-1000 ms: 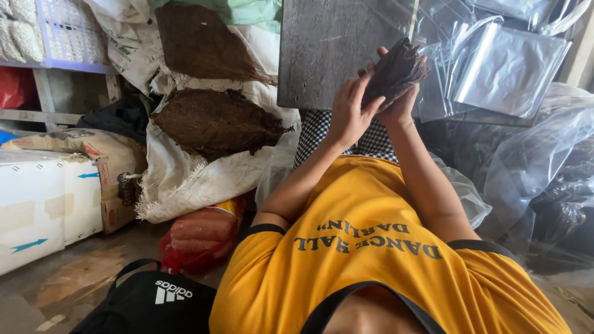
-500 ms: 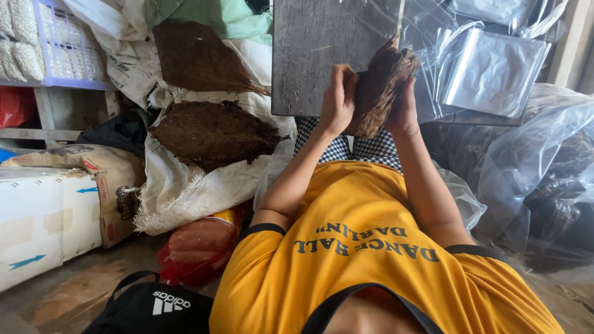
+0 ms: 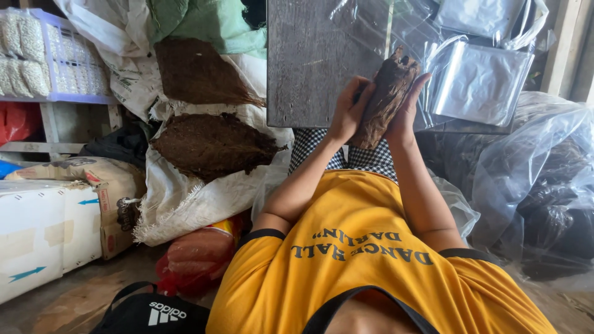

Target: Folding dried leaves and placing them into plastic bags for packaging.

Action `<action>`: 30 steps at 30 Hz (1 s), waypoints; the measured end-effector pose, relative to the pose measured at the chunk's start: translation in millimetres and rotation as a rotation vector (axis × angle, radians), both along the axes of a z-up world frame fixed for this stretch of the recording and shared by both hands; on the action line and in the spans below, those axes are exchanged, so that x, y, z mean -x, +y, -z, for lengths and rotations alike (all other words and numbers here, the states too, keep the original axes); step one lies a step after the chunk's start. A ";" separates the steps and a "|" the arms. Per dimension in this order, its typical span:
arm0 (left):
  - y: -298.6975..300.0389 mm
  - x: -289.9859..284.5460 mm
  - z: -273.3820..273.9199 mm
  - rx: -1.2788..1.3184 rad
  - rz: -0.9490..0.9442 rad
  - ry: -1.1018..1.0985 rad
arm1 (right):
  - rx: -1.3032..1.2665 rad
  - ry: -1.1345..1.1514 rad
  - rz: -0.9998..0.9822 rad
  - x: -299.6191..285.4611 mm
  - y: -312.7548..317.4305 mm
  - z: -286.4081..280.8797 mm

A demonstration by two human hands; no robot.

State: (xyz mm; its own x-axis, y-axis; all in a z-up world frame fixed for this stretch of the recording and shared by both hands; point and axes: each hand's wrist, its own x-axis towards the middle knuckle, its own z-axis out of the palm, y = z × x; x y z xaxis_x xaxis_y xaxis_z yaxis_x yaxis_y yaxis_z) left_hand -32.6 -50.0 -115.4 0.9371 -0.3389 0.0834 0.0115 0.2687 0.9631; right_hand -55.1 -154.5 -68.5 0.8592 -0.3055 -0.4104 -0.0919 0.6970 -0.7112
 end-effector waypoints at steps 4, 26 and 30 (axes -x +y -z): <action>-12.1 -3.4 27.5 -0.024 0.008 0.270 | -0.182 -0.116 -0.014 0.4 -4.4 16.0; 20.1 10.1 5.0 -0.900 -0.174 -0.590 | 0.178 -0.097 -0.066 -25.7 -26.2 24.5; 38.1 17.8 -44.4 -1.371 0.447 -1.052 | -0.192 0.072 -0.023 -28.1 -38.4 38.8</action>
State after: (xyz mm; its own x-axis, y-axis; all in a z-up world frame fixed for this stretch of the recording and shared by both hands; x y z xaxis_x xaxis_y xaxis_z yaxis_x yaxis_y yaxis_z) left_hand -50.4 -11.9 -71.0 0.5072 -0.8618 -0.0052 -0.8551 -0.5040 0.1220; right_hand -27.0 -192.8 -107.3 0.8315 -0.1965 -0.5197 -0.1549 0.8163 -0.5565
